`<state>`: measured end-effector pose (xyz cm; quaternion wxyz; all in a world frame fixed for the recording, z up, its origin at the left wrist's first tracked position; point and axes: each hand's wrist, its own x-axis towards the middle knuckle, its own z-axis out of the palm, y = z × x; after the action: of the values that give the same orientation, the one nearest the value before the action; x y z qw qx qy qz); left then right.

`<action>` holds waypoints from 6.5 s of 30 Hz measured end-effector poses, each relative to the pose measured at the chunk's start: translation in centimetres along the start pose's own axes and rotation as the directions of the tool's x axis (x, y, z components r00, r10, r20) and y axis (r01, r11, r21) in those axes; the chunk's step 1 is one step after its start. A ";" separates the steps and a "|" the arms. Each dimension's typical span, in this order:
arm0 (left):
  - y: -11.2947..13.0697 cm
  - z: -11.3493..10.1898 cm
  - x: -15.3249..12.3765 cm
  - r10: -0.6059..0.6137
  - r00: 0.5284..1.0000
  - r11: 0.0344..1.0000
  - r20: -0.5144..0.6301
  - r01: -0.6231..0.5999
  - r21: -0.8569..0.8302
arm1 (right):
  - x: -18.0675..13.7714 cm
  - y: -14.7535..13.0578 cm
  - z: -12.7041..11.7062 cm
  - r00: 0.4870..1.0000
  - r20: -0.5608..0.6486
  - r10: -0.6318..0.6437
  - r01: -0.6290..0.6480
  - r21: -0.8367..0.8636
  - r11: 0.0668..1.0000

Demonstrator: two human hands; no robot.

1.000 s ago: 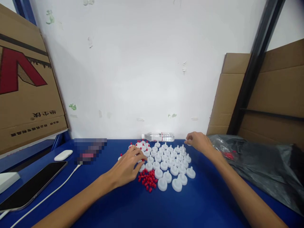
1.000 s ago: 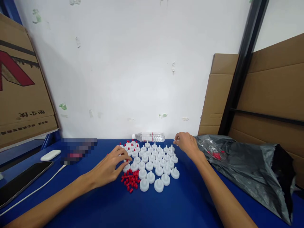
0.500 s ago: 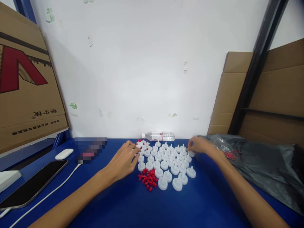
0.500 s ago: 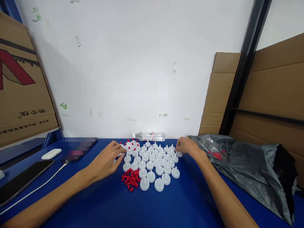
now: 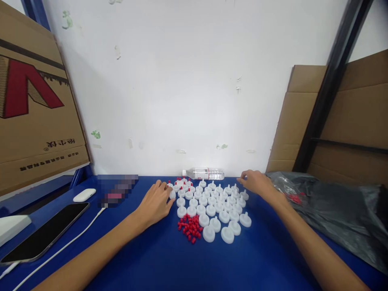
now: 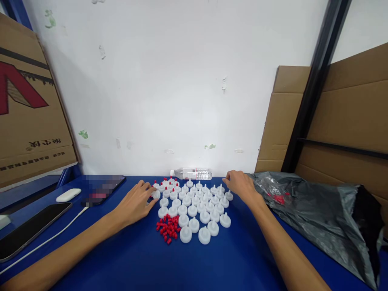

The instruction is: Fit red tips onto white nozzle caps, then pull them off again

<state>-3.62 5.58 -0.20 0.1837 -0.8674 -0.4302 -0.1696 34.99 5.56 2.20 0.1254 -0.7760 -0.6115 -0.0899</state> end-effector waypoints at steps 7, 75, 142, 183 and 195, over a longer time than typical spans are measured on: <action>0.2 0.2 0.2 0.059 0.997 0.997 0.044 -0.057 -0.043 | -0.6 -0.8 -0.3 0.994 -0.109 -0.007 0.008 0.011 1.000; 1.5 -1.7 0.0 0.084 0.981 0.949 -0.174 -0.132 -0.287 | 2.0 3.2 3.5 1.000 0.011 0.000 -0.001 0.033 0.999; 3.3 -3.9 -0.6 -0.214 0.966 0.723 -0.146 0.057 -0.688 | -3.9 -7.7 -1.7 0.421 -0.519 -0.743 0.778 -0.215 0.591; 0.3 -5.3 -1.0 -0.159 0.911 0.964 0.380 0.060 0.258 | 0.5 0.3 1.7 0.968 -0.245 -0.052 0.080 0.108 0.991; 4.0 -4.1 -0.8 0.211 0.973 0.973 -0.091 -0.218 -0.076 | -6.1 -9.3 -2.6 0.535 -0.477 -0.697 0.831 0.147 0.537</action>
<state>-1.45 0.86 2.35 0.1812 -0.9083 -0.3183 -0.2023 24.61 1.19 3.74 0.3208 -0.3532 -0.8633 -0.1645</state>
